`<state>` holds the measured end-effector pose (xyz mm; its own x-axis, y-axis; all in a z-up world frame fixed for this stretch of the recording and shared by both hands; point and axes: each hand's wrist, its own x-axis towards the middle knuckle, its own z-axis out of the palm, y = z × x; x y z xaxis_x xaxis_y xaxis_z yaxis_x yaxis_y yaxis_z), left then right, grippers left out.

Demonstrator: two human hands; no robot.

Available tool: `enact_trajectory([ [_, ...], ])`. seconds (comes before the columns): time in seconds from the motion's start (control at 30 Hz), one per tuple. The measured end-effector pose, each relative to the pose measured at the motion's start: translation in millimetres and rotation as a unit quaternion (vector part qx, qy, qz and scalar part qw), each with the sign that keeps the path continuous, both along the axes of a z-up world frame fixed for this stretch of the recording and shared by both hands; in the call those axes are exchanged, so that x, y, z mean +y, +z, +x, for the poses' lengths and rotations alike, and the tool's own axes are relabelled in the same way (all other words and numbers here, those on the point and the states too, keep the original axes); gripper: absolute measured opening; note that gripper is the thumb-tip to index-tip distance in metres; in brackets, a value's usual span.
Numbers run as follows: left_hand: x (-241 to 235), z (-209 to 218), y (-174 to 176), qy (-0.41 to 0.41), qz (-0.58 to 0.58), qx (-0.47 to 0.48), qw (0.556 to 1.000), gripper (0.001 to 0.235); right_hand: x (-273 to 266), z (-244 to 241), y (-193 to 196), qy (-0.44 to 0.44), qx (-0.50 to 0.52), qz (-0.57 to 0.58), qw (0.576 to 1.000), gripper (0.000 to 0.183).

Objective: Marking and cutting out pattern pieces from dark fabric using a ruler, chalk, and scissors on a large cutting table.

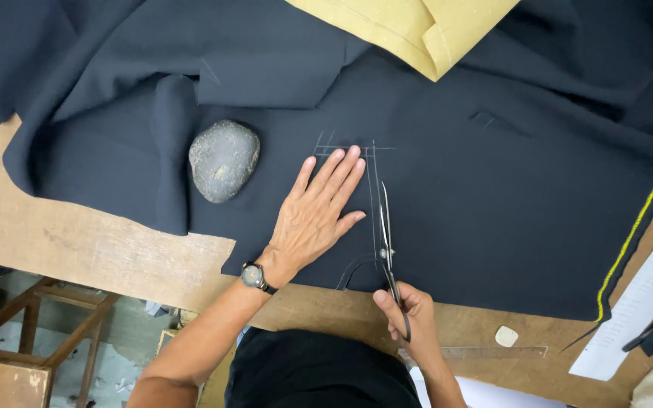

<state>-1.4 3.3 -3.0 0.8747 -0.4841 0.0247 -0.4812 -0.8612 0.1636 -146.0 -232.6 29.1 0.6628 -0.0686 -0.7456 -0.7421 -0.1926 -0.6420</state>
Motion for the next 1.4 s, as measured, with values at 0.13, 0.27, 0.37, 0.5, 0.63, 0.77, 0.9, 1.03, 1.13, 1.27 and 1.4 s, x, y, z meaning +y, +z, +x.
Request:
enact_trajectory([
  [0.13,-0.3,-0.5,-0.8,0.001,0.007,-0.003,1.0,0.078,-1.2,3.9,-6.7,0.005,-0.006,-0.012,1.0,0.049],
  [0.27,0.8,0.8,-3.2,0.003,-0.006,-0.001,1.0,0.076,-1.3,10.2,-7.0,0.013,-0.003,-0.023,1.0,0.049],
  [0.37,0.9,1.5,-4.0,0.004,-0.001,0.001,1.0,0.077,-2.3,9.8,-9.2,0.015,0.004,-0.021,1.0,0.047],
  [0.5,0.6,1.6,-5.4,0.003,0.003,0.003,1.0,0.08,-7.8,1.5,-22.9,0.013,0.008,-0.018,1.0,0.052],
  [0.63,0.3,2.0,-5.9,0.0,0.015,-0.001,1.0,0.08,-2.9,9.4,-13.9,0.017,0.008,-0.027,0.999,0.053],
  [0.77,1.6,3.3,-4.8,0.002,0.014,-0.003,1.0,0.081,-3.9,13.9,-12.7,0.017,0.002,-0.022,1.0,0.051],
  [0.9,2.1,3.9,-3.8,0.004,0.008,-0.002,1.0,0.081,-1.5,25.7,-16.1,0.026,0.02,-0.048,0.998,0.049],
  [1.03,3.1,4.5,-5.7,0.005,-0.004,0.002,1.0,0.081,6.6,36.5,-14.5,0.01,0.007,-0.031,0.999,0.05],
  [1.13,3.7,4.1,-5.6,0.005,0.001,0.007,1.0,0.08,9.3,38.7,-13.8,0.005,0.011,-0.04,0.999,0.048],
  [1.27,3.9,4.8,-5.6,0.005,0.01,0.006,1.0,0.081,11.8,39.5,-14.0,-0.001,0.014,-0.046,0.999,0.053],
  [1.4,3.9,5.2,-6.3,0.003,0.009,0.006,1.0,0.081,13.7,40.0,-14.5,-0.011,0.027,-0.053,0.998,0.058],
])
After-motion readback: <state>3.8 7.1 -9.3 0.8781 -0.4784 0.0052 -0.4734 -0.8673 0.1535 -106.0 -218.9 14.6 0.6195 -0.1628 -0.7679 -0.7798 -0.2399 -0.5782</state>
